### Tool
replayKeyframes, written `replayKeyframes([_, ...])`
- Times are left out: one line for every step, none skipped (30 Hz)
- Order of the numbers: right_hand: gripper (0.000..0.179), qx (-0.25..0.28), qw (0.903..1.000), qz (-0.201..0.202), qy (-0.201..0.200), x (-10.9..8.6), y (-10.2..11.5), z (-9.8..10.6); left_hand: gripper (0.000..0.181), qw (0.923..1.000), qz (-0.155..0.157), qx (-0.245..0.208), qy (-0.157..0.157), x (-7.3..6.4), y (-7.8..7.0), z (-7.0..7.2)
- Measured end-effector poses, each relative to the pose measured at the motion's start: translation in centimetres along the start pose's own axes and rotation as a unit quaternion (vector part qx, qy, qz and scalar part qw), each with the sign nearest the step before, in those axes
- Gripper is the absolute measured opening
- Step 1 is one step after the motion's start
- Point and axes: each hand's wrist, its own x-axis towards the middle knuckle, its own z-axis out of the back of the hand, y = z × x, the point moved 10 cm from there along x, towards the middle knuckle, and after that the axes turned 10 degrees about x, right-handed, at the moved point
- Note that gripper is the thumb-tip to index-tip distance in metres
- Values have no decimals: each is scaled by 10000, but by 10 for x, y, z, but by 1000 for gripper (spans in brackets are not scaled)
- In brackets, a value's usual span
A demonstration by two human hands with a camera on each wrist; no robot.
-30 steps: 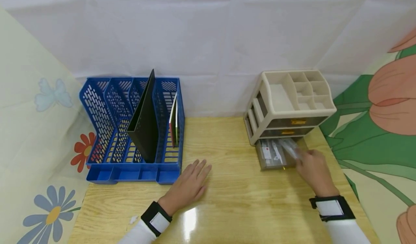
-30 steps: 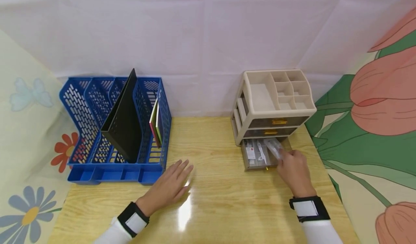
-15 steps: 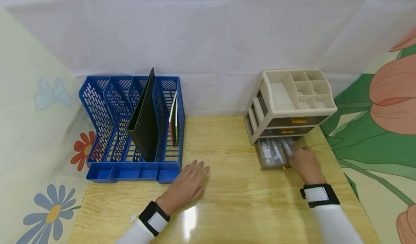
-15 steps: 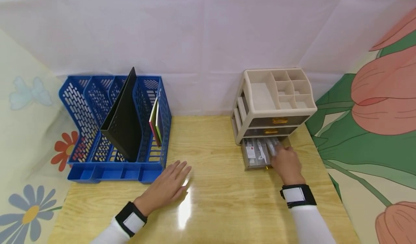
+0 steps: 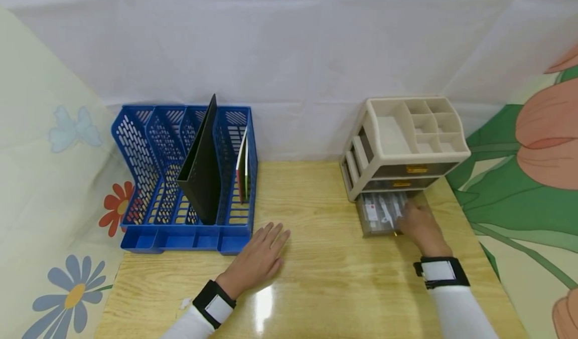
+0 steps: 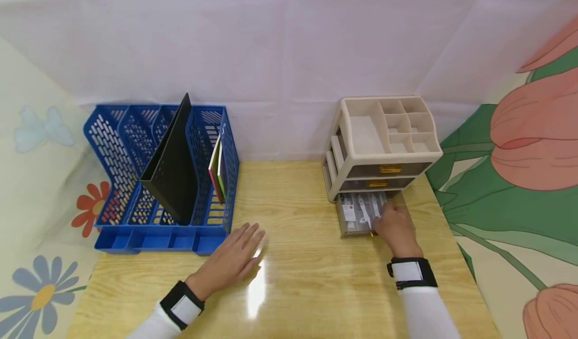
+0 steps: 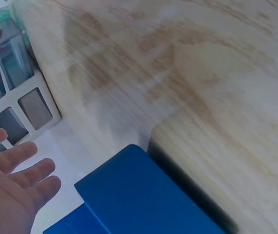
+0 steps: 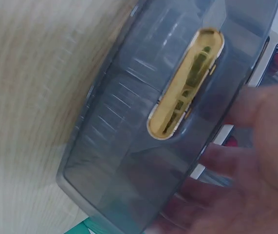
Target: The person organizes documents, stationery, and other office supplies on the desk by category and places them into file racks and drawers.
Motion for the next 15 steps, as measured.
replayKeyframes([37, -71, 9989, 304, -349, -3, 6, 6, 65, 10000, 7, 3, -35, 0, 1, 2])
replayKeyframes([32, -83, 9954, 565, -771, -7, 12, 13, 65, 10000, 3, 29, -83, 0, 1, 4])
replayKeyframes([27, 2, 9905, 722, -1168, -12, 16, 20, 65, 9999, 0, 58, -134, 1, 2, 7])
replayKeyframes([24, 128, 9849, 812, -1526, -17, 18, 26, 65, 9997, -16, 116, -194, 1, 3, 9])
replayKeyframes([22, 344, 9791, 813, -1832, -23, 18, 31, 66, 9995, -30, 183, -260, 1, 3, 11])
replayKeyframes([21, 618, 9732, 716, -2095, -27, 15, 35, 66, 9991, -44, 247, -328, 2, 4, 13])
replayKeyframes([23, 1092, 9642, 408, -2383, -33, 8, 39, 66, 9987, -54, 305, -398, 2, 5, 16])
replayKeyframes([23, 1460, 9550, 62, -2580, -39, 0, 41, 66, 9983, -86, 372, -450, 3, 5, 17])
replayKeyframes([22, 1774, 9445, -276, -2752, -45, -8, 41, 66, 9979, -106, 421, -483, 3, 6, 18])
replayKeyframes([21, 2030, 9330, -564, -2919, -51, -16, 40, 66, 9975, -129, 444, -527, 3, 6, 20])
replayKeyframes([20, 2275, 9198, -858, -3080, -57, -24, 38, 65, 9972, -145, 479, -551, 4, 7, 22])
replayKeyframes([19, 2502, 9057, -1127, -3230, -63, -31, 35, 64, 9970, -171, 519, -557, 4, 7, 23])
replayKeyframes([16, 2736, 8929, -1391, -3295, -69, -39, 31, 62, 9967, -212, 542, -566, 5, 7, 24])
replayKeyframes([13, 3000, 8798, -1629, -3307, -74, -47, 26, 60, 9966, -245, 558, -555, 5, 7, 26])
replayKeyframes([11, 3327, 8652, -1826, -3277, -79, -54, 18, 58, 9965, -270, 567, -557, 6, 7, 28])
